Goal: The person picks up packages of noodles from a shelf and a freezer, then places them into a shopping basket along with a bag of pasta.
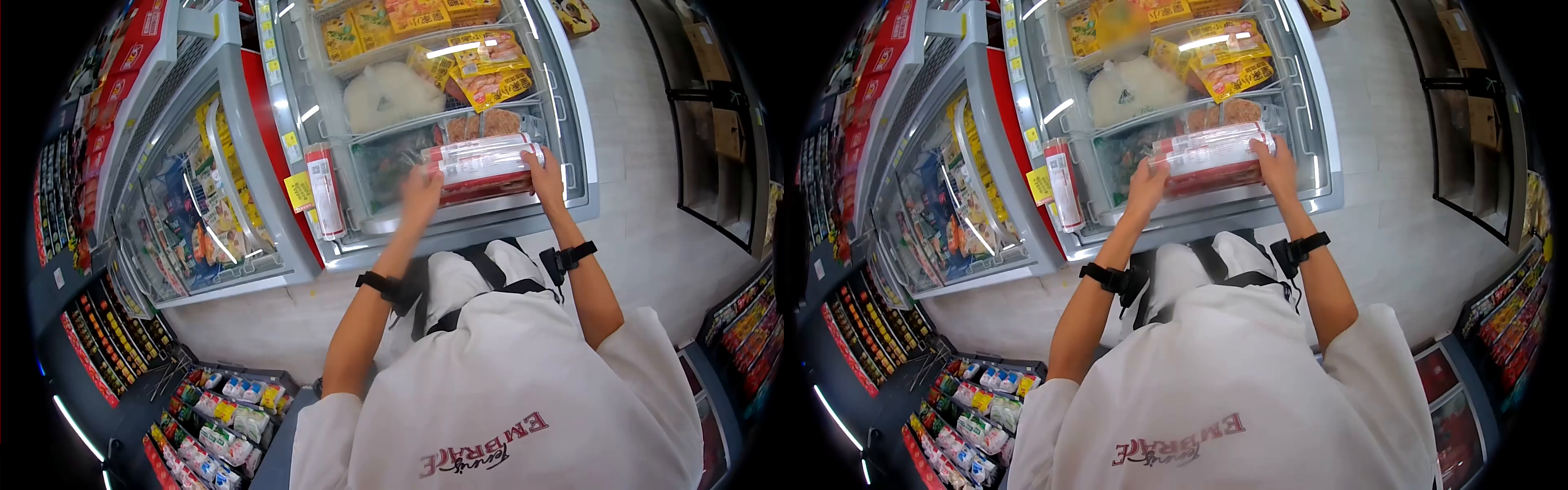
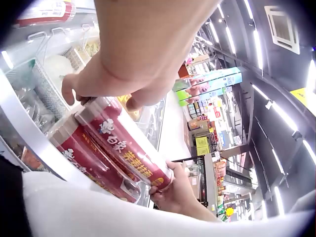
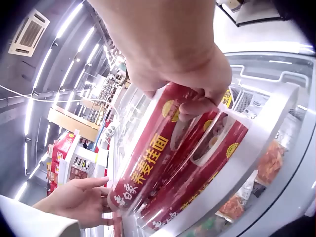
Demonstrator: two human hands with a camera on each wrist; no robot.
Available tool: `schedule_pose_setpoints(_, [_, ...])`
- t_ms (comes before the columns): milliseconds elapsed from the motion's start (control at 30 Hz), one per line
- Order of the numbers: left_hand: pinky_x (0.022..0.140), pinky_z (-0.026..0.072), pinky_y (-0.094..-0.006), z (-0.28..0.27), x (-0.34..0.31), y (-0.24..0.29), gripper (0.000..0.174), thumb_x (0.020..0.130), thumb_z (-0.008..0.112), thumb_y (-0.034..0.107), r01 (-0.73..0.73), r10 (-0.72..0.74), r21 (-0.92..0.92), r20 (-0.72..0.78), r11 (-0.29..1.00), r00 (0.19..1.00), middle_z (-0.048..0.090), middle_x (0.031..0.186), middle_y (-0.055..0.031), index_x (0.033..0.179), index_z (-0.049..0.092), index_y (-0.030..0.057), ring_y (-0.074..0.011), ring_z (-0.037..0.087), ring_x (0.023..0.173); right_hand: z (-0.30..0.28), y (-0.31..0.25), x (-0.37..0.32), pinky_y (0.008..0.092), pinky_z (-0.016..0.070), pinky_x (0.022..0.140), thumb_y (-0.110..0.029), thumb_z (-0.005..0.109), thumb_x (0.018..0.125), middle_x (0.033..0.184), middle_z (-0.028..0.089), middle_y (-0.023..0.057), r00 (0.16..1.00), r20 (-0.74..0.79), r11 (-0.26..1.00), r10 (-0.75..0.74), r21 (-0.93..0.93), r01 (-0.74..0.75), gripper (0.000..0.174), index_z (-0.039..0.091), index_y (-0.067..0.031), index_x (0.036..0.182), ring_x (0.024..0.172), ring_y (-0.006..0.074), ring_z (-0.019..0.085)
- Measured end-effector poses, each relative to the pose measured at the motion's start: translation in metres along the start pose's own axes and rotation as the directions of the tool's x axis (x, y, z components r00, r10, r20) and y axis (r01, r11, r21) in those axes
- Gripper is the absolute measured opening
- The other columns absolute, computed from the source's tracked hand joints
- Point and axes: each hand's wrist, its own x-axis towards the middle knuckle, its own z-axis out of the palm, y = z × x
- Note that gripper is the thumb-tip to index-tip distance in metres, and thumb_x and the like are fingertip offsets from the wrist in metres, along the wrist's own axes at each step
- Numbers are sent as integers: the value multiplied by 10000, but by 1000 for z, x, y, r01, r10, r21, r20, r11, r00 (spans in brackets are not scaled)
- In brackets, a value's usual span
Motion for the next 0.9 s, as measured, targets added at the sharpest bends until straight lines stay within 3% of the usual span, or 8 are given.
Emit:
schedule_pose_setpoints(100, [824, 460, -309, -4, -6, 9, 489, 894, 599, 277, 11, -13, 31, 58, 999, 998, 616, 1074, -121, 1276, 484, -6, -180, 590, 907, 1, -7, -3, 352, 478, 458, -424, 645, 809, 848, 657, 198, 996, 12, 988, 90, -123, -88, 569, 529, -63, 1232, 555, 259, 626])
schedule_pose_setpoints(167, [953, 422, -436, 1, -10, 5, 504, 845, 642, 277, -153, 153, -7, 25, 988, 988, 583, 1135, -277, 1200, 502, -52, -411, 559, 1080, 5, 7, 1, 426, 512, 633, -421, 628, 829, 889, 661, 228, 997, -74, 980, -11, -201, -5, 577, 496, -66, 1264, 713, 333, 662])
schedule_pose_setpoints(300, [978, 403, -431, -19, -13, -7, 537, 814, 678, 256, -205, 215, 86, -137, 975, 967, 571, 1156, -258, 1227, 488, -29, -389, 537, 1116, 4, 37, 16, 454, 474, 814, -480, 616, 851, 983, 659, 249, 997, -41, 970, -69, -235, 57, 618, 484, -62, 1287, 928, 399, 643])
schedule_pose_setpoints(367, [962, 405, -445, -55, -13, -10, 589, 806, 702, 325, -242, 449, 565, -261, 789, 855, 542, 1254, -198, 1264, 474, 33, -347, 497, 1185, -1, 27, 11, 441, 468, 858, -490, 636, 839, 1060, 644, 248, 999, -2, 977, -54, -205, 53, 640, 502, -38, 1271, 999, 383, 628])
schedule_pose_setpoints(500, [964, 375, -548, -127, -17, -32, 715, 744, 752, 395, 177, 385, 762, -496, 624, 779, 462, 1334, -189, 1285, 441, 46, -377, 389, 1272, -9, 25, 12, 415, 445, 928, -476, 660, 827, 1166, 609, 244, 996, -15, 973, -90, -214, 85, 657, 513, 2, 1253, 1099, 353, 590])
schedule_pose_setpoints(700, [911, 446, -479, -179, -18, -105, 785, 657, 790, 429, 426, -165, 593, -442, 683, 882, 512, 1231, -244, 1191, 454, -38, -393, 513, 1106, -23, 9, 5, 385, 411, 986, -394, 699, 819, 1214, 584, 229, 970, -144, 957, -196, -242, 158, 596, 543, 15, 1224, 1149, 326, 560])
schedule_pose_setpoints(833, [823, 494, -422, -191, -2, -136, 661, 666, 776, 368, 312, -144, 514, -341, 799, 929, 606, 1074, -227, 1094, 498, -52, -353, 610, 946, -30, -11, -2, 348, 467, 897, -253, 719, 815, 1159, 611, 180, 874, -182, 852, -450, -380, 360, 504, 553, 7, 1214, 1043, 270, 606])
schedule_pose_setpoints(900, [727, 508, -363, -184, -2, -129, 580, 684, 770, 313, 217, -184, 94, -274, 972, 944, 650, 952, -184, 1059, 528, -57, -270, 645, 825, -28, -32, -12, 267, 499, 761, -210, 702, 828, 1161, 611, 144, 927, -155, 932, -341, -184, 312, 458, 558, -8, 1213, 918, 177, 632])
